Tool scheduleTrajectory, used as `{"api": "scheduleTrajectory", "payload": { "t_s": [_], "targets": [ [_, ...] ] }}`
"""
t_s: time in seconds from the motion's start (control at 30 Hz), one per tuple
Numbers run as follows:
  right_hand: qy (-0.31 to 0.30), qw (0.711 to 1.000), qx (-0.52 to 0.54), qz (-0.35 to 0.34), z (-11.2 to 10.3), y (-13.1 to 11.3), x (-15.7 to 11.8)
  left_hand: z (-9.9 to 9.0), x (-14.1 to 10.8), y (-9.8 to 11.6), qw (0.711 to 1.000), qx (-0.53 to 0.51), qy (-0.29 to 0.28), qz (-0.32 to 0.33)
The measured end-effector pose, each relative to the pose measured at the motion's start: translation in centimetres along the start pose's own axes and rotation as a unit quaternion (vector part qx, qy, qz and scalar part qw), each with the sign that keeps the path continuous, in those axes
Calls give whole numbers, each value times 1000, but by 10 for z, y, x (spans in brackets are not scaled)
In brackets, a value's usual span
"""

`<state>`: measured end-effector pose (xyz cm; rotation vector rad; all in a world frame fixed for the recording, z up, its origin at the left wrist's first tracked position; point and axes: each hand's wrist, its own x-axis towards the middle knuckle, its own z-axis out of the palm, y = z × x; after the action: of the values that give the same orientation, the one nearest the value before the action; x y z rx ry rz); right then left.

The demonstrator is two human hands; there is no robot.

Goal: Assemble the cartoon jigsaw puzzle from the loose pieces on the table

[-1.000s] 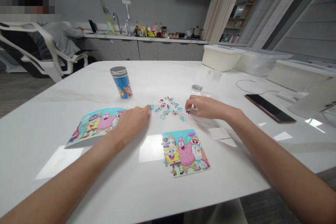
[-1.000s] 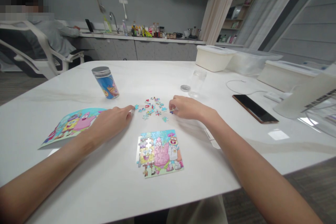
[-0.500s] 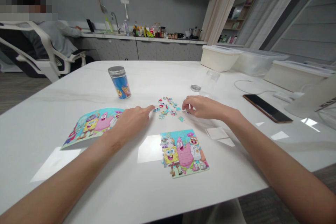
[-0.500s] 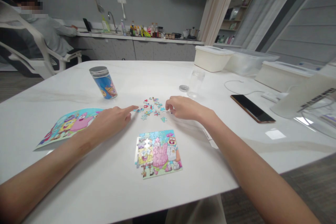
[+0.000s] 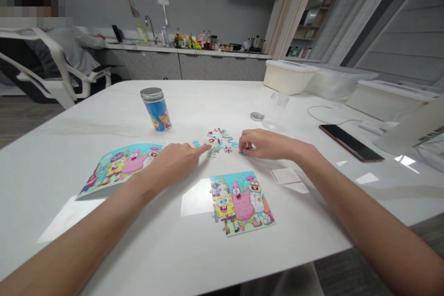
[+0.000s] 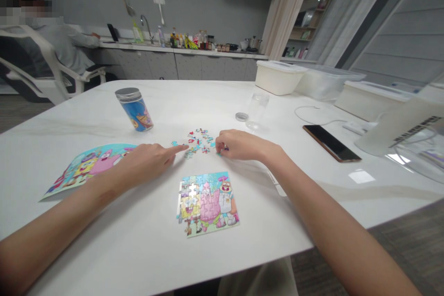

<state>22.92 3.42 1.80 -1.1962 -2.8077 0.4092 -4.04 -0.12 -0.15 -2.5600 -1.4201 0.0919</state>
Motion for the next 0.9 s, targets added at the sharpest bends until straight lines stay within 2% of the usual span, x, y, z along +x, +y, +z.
{"api": "scheduleTrajectory", "payload": {
  "t_s": [0.1, 0.17, 0.27, 0.43, 0.53, 0.63, 0.77, 0.9],
  "targets": [
    [12, 999, -25, 24, -2, 0, -1, 2, 0, -2, 997, -20, 10, 70],
    [22, 998, -41, 49, -3, -2, -1, 4, -1, -2, 995, -27, 22, 89],
    [57, 994, -64, 64, 1, -5, 1, 5, -1, -1, 996, -23, 28, 86],
    [133, 987, -83, 44, 20, -14, 10, 4, -1, 0, 997, -24, 24, 67],
    [117, 989, -81, 29, 28, -17, 15, 4, 0, -1, 996, -33, 18, 78],
    [100, 991, -83, 43, 30, -16, 16, 3, 0, -1, 997, -31, 11, 76],
    [117, 988, -72, 69, 27, -16, 15, 3, 0, 0, 998, -16, 5, 60],
    [110, 991, -60, 45, 29, -17, 16, 4, -1, 0, 997, -9, 16, 71]
  ]
}}
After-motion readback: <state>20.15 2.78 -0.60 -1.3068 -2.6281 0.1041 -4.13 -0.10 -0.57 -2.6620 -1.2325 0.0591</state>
